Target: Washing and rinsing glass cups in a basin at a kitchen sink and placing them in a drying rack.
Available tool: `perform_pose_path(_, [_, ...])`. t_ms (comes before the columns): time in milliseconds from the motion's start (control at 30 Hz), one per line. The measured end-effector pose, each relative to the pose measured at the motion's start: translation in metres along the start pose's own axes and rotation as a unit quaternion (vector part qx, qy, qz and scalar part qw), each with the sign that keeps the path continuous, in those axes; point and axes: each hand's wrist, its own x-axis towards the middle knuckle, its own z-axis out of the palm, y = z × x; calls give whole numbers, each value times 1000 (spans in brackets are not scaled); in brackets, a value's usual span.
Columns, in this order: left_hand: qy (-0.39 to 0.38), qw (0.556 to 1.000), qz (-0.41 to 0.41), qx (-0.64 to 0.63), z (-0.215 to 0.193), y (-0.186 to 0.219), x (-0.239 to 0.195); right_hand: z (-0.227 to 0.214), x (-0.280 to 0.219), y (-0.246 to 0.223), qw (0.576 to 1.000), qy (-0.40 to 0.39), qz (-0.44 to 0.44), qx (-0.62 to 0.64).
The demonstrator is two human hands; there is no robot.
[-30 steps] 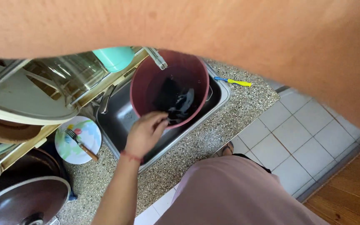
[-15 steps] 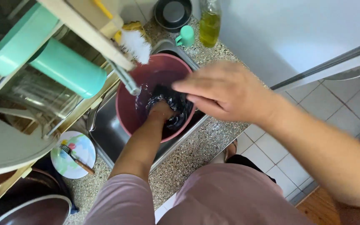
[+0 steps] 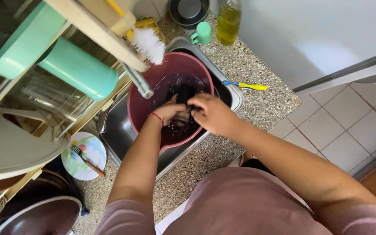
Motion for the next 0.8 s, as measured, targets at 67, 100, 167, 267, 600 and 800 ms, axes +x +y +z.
perform_pose_path(67, [-7, 999, 9, -38, 0, 6, -25, 6, 18, -1, 998, 16, 2, -67])
perform_pose_path(100, [-4, 997, 13, -71, -1, 8, -35, 11, 30, 2, 996, 16, 45, -69])
perform_pose_path(167, [0, 994, 19, -103, -5, 1, -34, 21, 48, -5, 994, 16, 85, -72])
perform_pose_path(267, [3, 974, 64, -218, -16, -14, -21, 39, 66, -10, 966, 51, 248, 46])
perform_pose_path(600, [-91, 964, 49, -243, -20, -3, -58, 93, 92, 71, 907, 201, 258, 266])
perform_pose_path(800, [3, 984, 126, -127, -17, -13, -54, 103, 107, 114, 933, 215, 239, 164])
